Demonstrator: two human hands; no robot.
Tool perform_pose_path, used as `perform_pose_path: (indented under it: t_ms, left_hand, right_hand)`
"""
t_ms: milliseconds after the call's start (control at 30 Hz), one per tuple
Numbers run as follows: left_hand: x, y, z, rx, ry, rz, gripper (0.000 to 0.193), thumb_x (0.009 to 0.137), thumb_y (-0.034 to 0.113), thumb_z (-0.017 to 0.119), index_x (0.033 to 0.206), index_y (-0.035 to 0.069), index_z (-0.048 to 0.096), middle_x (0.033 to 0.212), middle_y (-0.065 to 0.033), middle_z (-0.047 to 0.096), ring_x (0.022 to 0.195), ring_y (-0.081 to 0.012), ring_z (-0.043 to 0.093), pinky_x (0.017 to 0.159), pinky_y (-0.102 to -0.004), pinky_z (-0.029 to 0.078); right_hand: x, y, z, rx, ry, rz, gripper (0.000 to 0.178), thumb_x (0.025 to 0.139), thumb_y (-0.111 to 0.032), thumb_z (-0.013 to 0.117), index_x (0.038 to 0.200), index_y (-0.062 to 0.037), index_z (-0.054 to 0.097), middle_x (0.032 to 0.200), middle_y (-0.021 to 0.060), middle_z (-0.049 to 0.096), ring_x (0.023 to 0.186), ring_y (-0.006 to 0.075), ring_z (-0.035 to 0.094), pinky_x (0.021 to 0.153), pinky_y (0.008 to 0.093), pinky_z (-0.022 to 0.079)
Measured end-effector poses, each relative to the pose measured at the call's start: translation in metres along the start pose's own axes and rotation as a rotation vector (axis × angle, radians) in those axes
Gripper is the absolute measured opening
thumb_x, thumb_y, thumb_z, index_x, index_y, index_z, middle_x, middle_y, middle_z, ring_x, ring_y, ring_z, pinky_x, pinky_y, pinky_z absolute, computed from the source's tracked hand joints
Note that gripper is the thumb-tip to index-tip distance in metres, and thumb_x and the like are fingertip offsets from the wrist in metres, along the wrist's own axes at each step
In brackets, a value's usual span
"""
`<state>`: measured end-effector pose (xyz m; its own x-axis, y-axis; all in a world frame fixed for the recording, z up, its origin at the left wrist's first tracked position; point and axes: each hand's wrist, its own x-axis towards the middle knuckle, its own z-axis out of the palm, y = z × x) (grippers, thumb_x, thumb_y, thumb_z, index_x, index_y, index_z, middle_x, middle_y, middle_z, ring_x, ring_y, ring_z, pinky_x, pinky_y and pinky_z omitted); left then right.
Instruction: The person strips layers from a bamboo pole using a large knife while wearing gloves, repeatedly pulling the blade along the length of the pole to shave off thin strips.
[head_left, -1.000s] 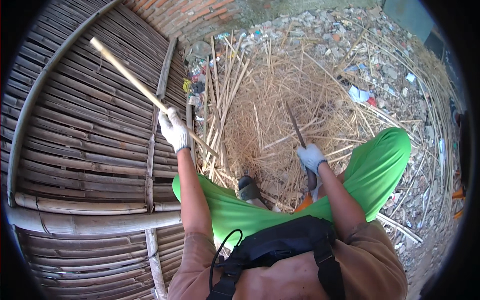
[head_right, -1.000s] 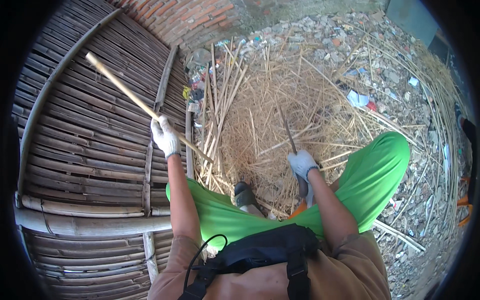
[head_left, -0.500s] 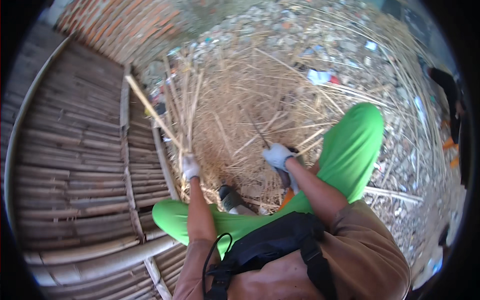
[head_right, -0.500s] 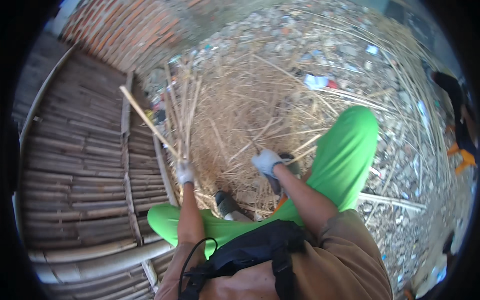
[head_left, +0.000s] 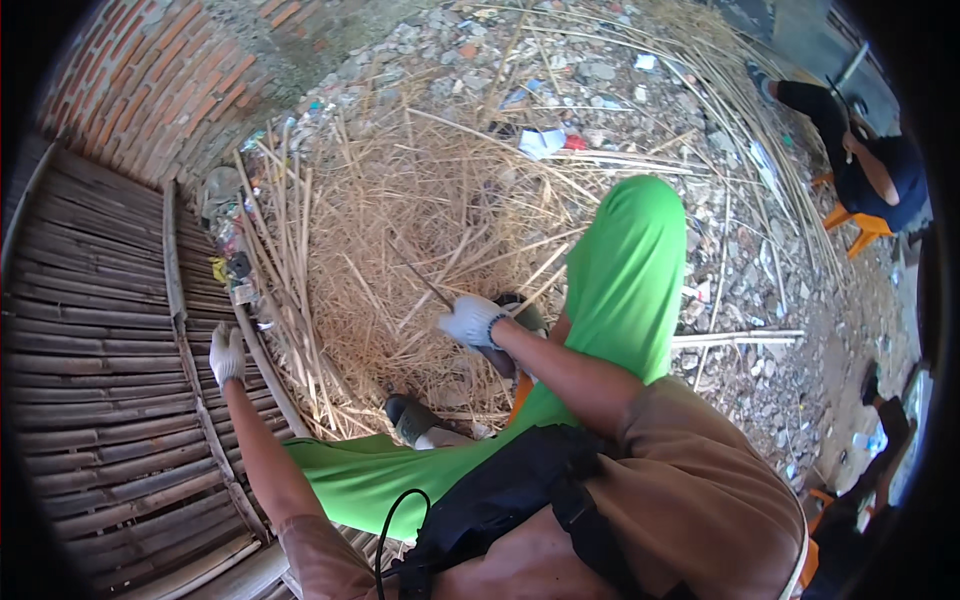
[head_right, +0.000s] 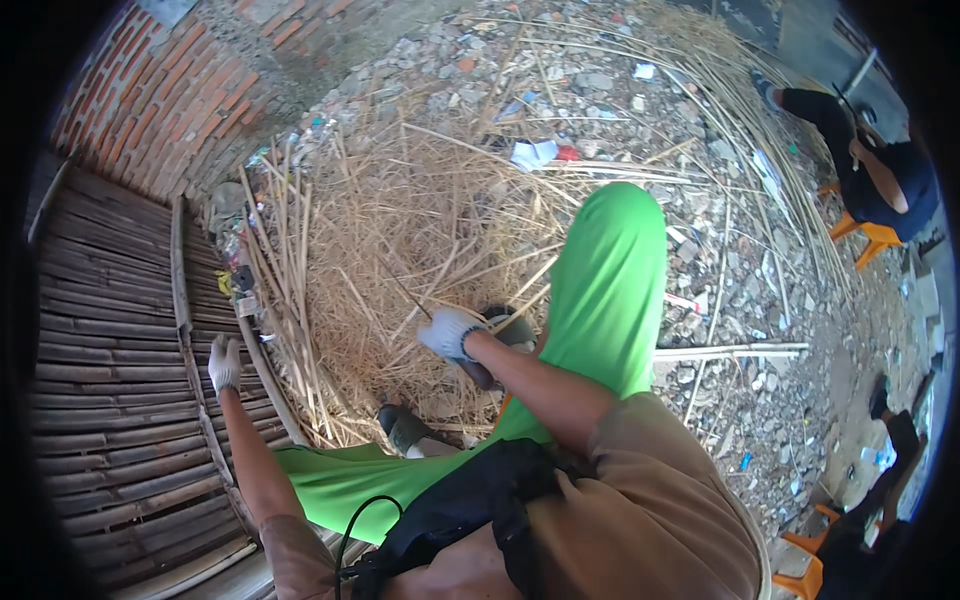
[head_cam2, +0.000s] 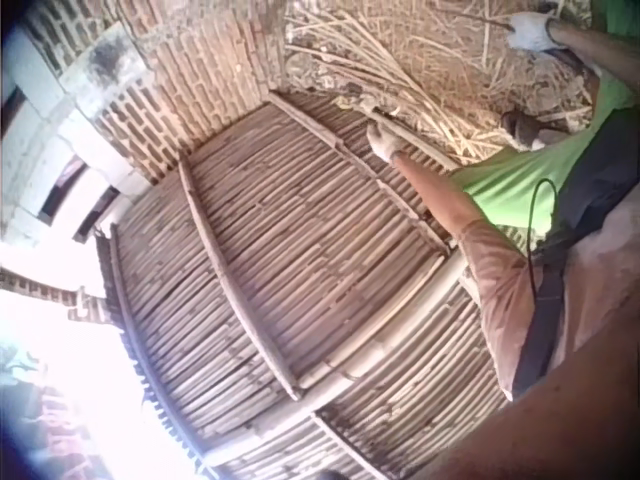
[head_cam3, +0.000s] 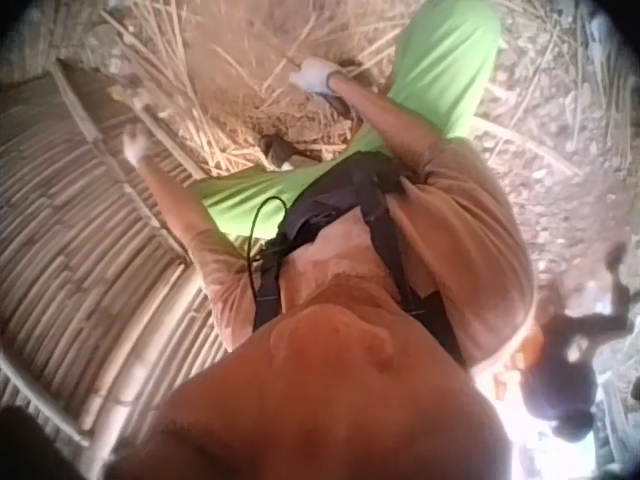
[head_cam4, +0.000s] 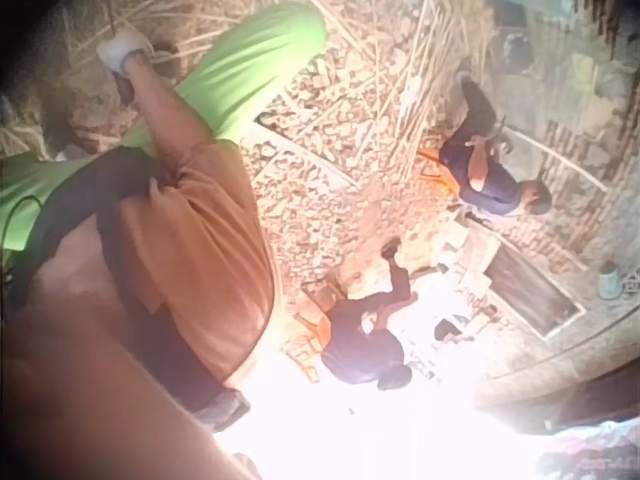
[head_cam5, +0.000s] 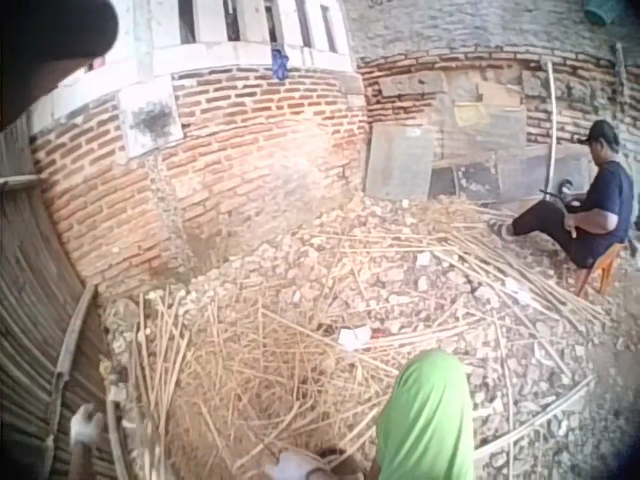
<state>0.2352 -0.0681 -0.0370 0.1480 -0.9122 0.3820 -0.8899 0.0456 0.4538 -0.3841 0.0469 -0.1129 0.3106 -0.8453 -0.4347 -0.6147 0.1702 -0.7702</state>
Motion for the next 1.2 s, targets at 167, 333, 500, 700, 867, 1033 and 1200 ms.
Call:
perform_pose_path:
  t_ms: [167, 333, 500, 700, 867, 1033, 1200]
  left_hand:
    - [-0.065, -0.01, 0.039, 0.38, -0.909, -0.114, 0.035, 0.1, 0.024, 0.069, 0.124, -0.002, 0.07, 0.107, -0.0075, 0.075, 0.097, -0.0228, 0.067, 0.09, -0.0385, 0.055]
    - [-0.075, 0.05, 0.074, -0.377, -0.596, -0.362, 0.04, 0.102, 0.033, 0.071, 0.129, 0.004, 0.068, 0.097, -0.001, 0.07, 0.079, -0.0114, 0.063, 0.066, -0.0281, 0.049]
    - [-0.069, 0.066, 0.069, -0.315, -0.619, -0.377, 0.035, 0.101, 0.034, 0.07, 0.129, 0.013, 0.069, 0.087, 0.0059, 0.064, 0.069, -0.0065, 0.056, 0.057, -0.0244, 0.043]
    - [-0.07, 0.066, 0.059, -0.255, -0.672, -0.466, 0.033, 0.102, 0.032, 0.068, 0.129, 0.013, 0.068, 0.088, 0.0053, 0.066, 0.066, -0.0076, 0.057, 0.055, -0.0255, 0.045]
    - [-0.076, 0.081, 0.1, -0.254, -0.756, -0.525, 0.027, 0.1, 0.031, 0.067, 0.12, 0.013, 0.068, 0.088, 0.0025, 0.067, 0.065, -0.0098, 0.06, 0.051, -0.0271, 0.047]
    - [-0.091, 0.066, 0.076, -0.185, -0.744, -0.599, 0.023, 0.097, 0.031, 0.068, 0.111, 0.013, 0.068, 0.083, 0.0001, 0.067, 0.06, -0.012, 0.061, 0.048, -0.0294, 0.048]
    - [-0.103, 0.116, 0.108, -0.265, -0.795, -0.685, 0.027, 0.097, 0.034, 0.071, 0.117, 0.017, 0.064, 0.088, 0.0002, 0.067, 0.062, -0.0121, 0.061, 0.049, -0.0297, 0.05]
  right_hand:
    - [-0.041, -0.033, -0.074, 0.291, 0.128, -0.118, 0.056, 0.094, -0.047, 0.056, 0.078, 0.004, 0.073, 0.071, 0.0213, 0.072, 0.067, 0.0317, 0.073, 0.068, 0.0438, 0.058]
    - [-0.153, -0.067, -0.199, 0.723, 0.335, -0.257, 0.045, 0.102, -0.041, 0.061, 0.076, -0.0047, 0.066, 0.058, 0.0053, 0.061, 0.056, 0.0162, 0.064, 0.05, 0.032, 0.051]
    - [-0.227, 0.017, -0.28, 0.688, 0.756, -0.257, 0.034, 0.097, -0.031, 0.066, 0.086, 0.0006, 0.066, 0.067, 0.0084, 0.066, 0.055, 0.0194, 0.065, 0.053, 0.0355, 0.054]
    - [-0.253, 0.241, -0.252, 0.577, 1.075, 0.515, 0.046, 0.086, -0.039, 0.07, 0.09, 0.0066, 0.07, 0.066, 0.0149, 0.067, 0.066, 0.0263, 0.071, 0.063, 0.0423, 0.054]
    - [-0.313, 0.455, -0.105, 0.045, 1.088, 1.045, 0.056, 0.089, -0.044, 0.058, 0.098, 0.0093, 0.074, 0.096, 0.0349, 0.073, 0.093, 0.0463, 0.075, 0.08, 0.0516, 0.058]
    - [-0.277, 0.462, -0.026, 0.241, 1.1, 1.289, 0.059, 0.09, -0.048, 0.062, 0.115, 0.0042, 0.076, 0.11, 0.0284, 0.076, 0.104, 0.0419, 0.076, 0.091, 0.0496, 0.06]
    - [-0.254, 0.464, -0.029, 0.634, 1.344, 1.404, 0.062, 0.071, -0.051, 0.086, 0.108, -0.002, 0.078, 0.108, 0.0226, 0.078, 0.105, 0.0358, 0.077, 0.092, 0.0474, 0.061]
